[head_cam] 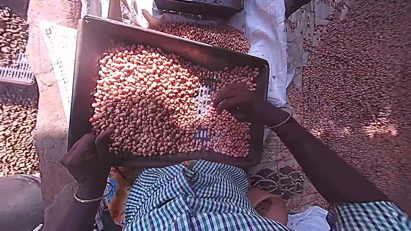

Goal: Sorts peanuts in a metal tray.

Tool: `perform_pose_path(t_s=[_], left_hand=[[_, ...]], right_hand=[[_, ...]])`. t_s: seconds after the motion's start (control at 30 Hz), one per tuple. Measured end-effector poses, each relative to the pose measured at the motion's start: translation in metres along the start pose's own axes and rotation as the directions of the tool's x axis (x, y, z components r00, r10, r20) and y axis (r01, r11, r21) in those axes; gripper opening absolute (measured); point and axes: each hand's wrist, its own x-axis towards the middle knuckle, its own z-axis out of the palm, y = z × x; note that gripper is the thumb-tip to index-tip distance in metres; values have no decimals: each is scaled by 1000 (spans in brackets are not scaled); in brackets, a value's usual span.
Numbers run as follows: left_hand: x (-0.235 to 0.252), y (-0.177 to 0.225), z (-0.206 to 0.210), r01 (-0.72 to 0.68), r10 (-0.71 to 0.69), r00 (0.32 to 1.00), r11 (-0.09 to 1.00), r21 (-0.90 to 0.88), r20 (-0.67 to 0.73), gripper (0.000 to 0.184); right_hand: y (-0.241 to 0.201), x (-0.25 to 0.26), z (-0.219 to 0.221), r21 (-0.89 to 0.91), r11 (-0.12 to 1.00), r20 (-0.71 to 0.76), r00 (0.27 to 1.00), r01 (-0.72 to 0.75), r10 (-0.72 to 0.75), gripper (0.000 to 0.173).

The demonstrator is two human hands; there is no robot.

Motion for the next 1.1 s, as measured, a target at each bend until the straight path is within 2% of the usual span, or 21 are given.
perform_pose_path(t_s=[0.07, 0.1, 0.17, 0.23, 0.27, 0.3, 0.33, 0.37, 0.4, 0.47, 0.53, 0.57, 0.6, 0.63, 0.7, 0.77, 0.87, 0.93, 1.0, 1.07, 1.1], left_hand=[[1, 1, 0, -1, 1, 1000, 1000, 3, -4, 54], [1, 1, 0, 0, 0, 1000, 1000, 8, -2, 54], [0, -3, 0, 32, -32, 999, 999, -19, 35, 55], [2, -7, -3, 133, -119, 989, 972, -192, 83, 51], [5, -5, -4, 209, -182, 977, 914, -349, 108, 42], [8, 1, -5, 300, -254, 954, 798, -523, 161, 35], [9, 11, -5, 365, -300, 930, 669, -648, 214, 38], [9, 22, -3, 385, -304, 920, 568, -728, 249, 41], [9, 30, 0, 400, -292, 912, 485, -777, 287, 44], [14, 31, 5, 493, -313, 858, 282, -823, 407, 53], [26, 16, 3, 601, -276, 759, -51, -798, 589, 63], [29, 6, 1, 612, -180, 741, -216, -761, 647, 65], [32, -4, -1, 613, -70, 743, -326, -719, 666, 66], [36, -9, -1, 609, -7, 749, -385, -693, 662, 66], [40, -9, 0, 614, 34, 749, -411, -674, 661, 64], [42, -8, -1, 644, 84, 730, -419, -640, 679, 59], [40, -8, -3, 661, 123, 720, -423, -620, 683, 56], [39, -8, -4, 663, 130, 721, -415, -623, 681, 55], [38, -8, -5, 670, 120, 721, -372, -642, 683, 55], [38, -7, -5, 676, 119, 723, -325, -662, 680, 53], [38, -7, -5, 676, 125, 727, -300, -673, 675, 53]], right_hand=[[-36, -8, 51, 194, 981, 149, 989, -2, -27, 22], [-50, -16, 66, 286, 955, 246, 969, -75, 3, 23], [-65, -37, 76, 345, 916, 319, 943, -206, 92, 24], [-71, -56, 61, 265, 913, 387, 902, -310, 194, 24], [-69, -63, 48, 183, 926, 438, 870, -331, 225, 22], [-67, -67, 33, 79, 937, 491, 831, -340, 261, 19], [-65, -69, 18, -30, 937, 521, 795, -349, 312, 16], [-63, -70, 4, -143, 925, 476, 794, -353, 377, 13], [-61, -71, -6, -233, 907, 354, 839, -350, 414, 12], [-55, -64, -10, -236, 886, 18, 910, -398, 414, 10], [-48, -45, 18, 32, 923, -253, 891, -383, 378, 15], [-45, -36, 39, 223, 933, -301, 890, -283, 342, 16], [-43, -26, 59, 375, 912, -309, 906, -164, 290, 17], [-42, -13, 74, 479, 876, -297, 928, -59, 225, 19], [-46, 21, 90, 576, 810, -262, 964, 112, 53, 25], [-54, 61, 97, 595, 767, -235, 965, 240, -120, 32], [-60, 87, 113, 474, 821, -120, 947, 318, -298, 39], [-55, 68, 117, 330, 908, 64, 953, 259, -295, 40], [-49, 30, 104, 196, 969, 225, 955, 150, -193, 38], [-39, -11, 78, 73, 997, 303, 951, 36, -57, 38], [-36, -27, 63, 30, 999, 271, 962, -33, 23, 35]])
